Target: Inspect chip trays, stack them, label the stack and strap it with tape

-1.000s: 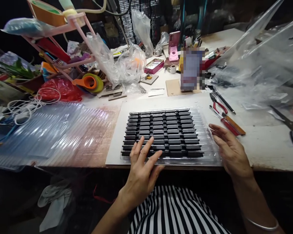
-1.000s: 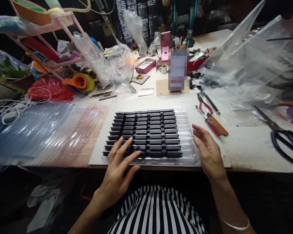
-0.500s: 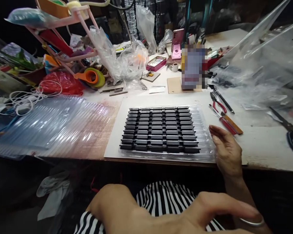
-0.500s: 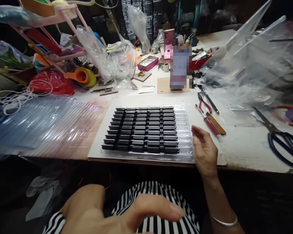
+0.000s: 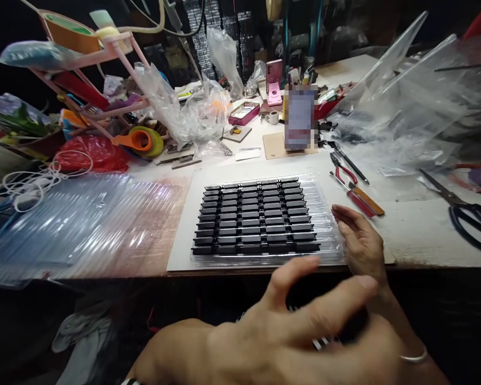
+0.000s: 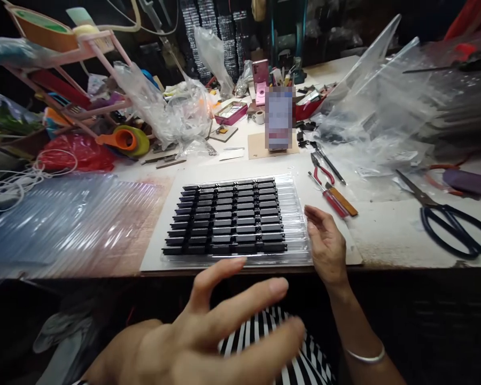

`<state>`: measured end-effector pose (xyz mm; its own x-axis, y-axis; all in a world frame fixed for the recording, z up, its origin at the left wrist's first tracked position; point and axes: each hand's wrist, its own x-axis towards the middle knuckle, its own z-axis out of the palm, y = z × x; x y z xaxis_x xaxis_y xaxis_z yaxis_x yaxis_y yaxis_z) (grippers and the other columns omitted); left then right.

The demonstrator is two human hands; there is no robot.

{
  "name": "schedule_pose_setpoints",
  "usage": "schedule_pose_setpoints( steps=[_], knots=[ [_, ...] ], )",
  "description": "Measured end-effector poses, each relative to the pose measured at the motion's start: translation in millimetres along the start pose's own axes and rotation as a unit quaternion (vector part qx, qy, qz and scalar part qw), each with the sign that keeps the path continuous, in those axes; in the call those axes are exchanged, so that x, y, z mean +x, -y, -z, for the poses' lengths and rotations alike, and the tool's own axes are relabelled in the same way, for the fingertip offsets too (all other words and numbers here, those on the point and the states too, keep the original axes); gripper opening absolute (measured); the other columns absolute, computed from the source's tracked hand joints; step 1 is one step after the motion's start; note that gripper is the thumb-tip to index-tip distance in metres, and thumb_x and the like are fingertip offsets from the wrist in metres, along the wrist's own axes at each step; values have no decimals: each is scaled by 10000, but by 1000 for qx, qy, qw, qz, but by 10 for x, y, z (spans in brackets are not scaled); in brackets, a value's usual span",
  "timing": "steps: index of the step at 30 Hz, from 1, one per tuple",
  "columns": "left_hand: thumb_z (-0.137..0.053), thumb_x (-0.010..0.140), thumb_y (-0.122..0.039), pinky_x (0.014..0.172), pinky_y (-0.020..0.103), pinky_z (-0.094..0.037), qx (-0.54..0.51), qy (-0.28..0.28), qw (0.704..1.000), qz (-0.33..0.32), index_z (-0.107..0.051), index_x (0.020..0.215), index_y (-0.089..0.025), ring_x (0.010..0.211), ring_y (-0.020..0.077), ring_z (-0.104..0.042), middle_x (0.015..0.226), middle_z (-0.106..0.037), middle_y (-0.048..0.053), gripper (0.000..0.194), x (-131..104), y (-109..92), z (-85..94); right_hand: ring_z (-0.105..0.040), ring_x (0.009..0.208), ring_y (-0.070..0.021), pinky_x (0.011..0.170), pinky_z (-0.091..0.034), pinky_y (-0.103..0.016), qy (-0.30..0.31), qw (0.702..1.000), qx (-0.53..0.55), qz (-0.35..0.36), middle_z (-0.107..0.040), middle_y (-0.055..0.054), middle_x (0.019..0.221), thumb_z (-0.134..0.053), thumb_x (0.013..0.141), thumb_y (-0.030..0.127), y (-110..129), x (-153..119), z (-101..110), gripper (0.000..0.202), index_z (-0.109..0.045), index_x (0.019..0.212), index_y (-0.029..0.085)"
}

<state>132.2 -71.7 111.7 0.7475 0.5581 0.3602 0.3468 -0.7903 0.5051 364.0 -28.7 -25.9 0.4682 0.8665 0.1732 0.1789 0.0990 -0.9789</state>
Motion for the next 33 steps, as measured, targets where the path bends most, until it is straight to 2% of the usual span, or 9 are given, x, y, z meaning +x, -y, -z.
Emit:
schedule_pose_setpoints(
  steps=[2, 3, 6, 9, 12, 17, 23, 29, 33],
  knots=[
    [-507, 830, -95, 1067, 441, -315, 36, 0, 998, -54, -577, 1025, -227, 1176, 215, -498, 1088, -656, 15, 245, 70, 200, 0, -560, 1095, -223, 1007, -403, -446, 4, 1000, 5, -3, -603, -77, 1180, -570, 839, 320, 24, -12, 9, 323, -580, 1142, 210],
    [-480, 821, -47, 1039, 445, -345, 48, -33, 998, -32, -567, 1005, -189, 1175, 222, -492, 1065, -652, 48, 249, 53, 323, 1, -557, 1099, -222, 1006, -405, -439, 6, 1000, 4, -2, -603, -74, 1181, -567, 841, 317, 43, -25, 17, 319, -580, 1142, 213],
    [-487, 812, -3, 980, 437, -394, 103, -130, 981, 96, -556, 1048, -162, 1157, 227, -488, 1053, -615, 84, 292, -172, 680, 0, -560, 1092, -221, 988, -422, -421, 12, 999, -34, 6, -596, -62, 1193, -541, 858, 310, 128, -95, 41, 313, -576, 1158, 230],
    [-544, 818, -53, 988, 465, -377, 178, -151, 959, 161, -562, 1116, -182, 1206, 258, -436, 1145, -560, 101, 325, -453, 891, -24, -546, 1108, -226, 995, -414, -426, 11, 996, -85, 33, -577, -50, 1213, -514, 870, 296, 227, -175, 47, 308, -576, 1168, 250],
    [-564, 830, -110, 1016, 498, -336, 212, -123, 951, 189, -544, 1181, -192, 1275, 291, -348, 1256, -484, 122, 361, -583, 942, -76, -522, 1134, -231, 1008, -399, -436, 0, 991, -114, 73, -575, -46, 1201, -502, 874, 277, 285, -208, 29, 277, -600, 1132, 256],
    [-571, 842, -171, 1037, 519, -294, 233, -106, 947, 194, -521, 1225, -195, 1321, 314, -268, 1332, -420, 135, 387, -560, 947, -167, -531, 1119, -219, 1000, -399, -416, 6, 992, -104, 73, -593, -39, 1165, -495, 877, 272, 256, -172, -5, 255, -618, 1100, 257],
    [-561, 846, -176, 1035, 526, -290, 227, -101, 948, 198, -533, 1205, -230, 1330, 307, -262, 1341, -423, 111, 364, -579, 994, -202, -527, 1111, -209, 997, -393, -397, -6, 990, -118, 73, -591, -44, 1145, -487, 884, 267, 228, -176, -6, 243, -619, 1087, 244],
    [-567, 836, -161, 1031, 530, -292, 219, -115, 949, 193, -552, 1181, -241, 1314, 306, -297, 1316, -450, 108, 355, -578, 1019, -227, -494, 1138, -231, 994, -390, -444, 20, 987, -134, 90, -539, -72, 1202, -478, 888, 280, 231, -194, -26, 284, -579, 1150, 241],
    [-573, 837, -194, 1048, 519, -283, 205, -134, 947, 210, -533, 1210, -266, 1314, 291, -308, 1323, -451, 91, 382, -619, 1042, -156, -472, 1161, -235, 996, -391, -448, 19, 983, -151, 99, -520, -73, 1222, -490, 879, 280, 208, -190, -23, 315, -554, 1186, 244]
  ],
)
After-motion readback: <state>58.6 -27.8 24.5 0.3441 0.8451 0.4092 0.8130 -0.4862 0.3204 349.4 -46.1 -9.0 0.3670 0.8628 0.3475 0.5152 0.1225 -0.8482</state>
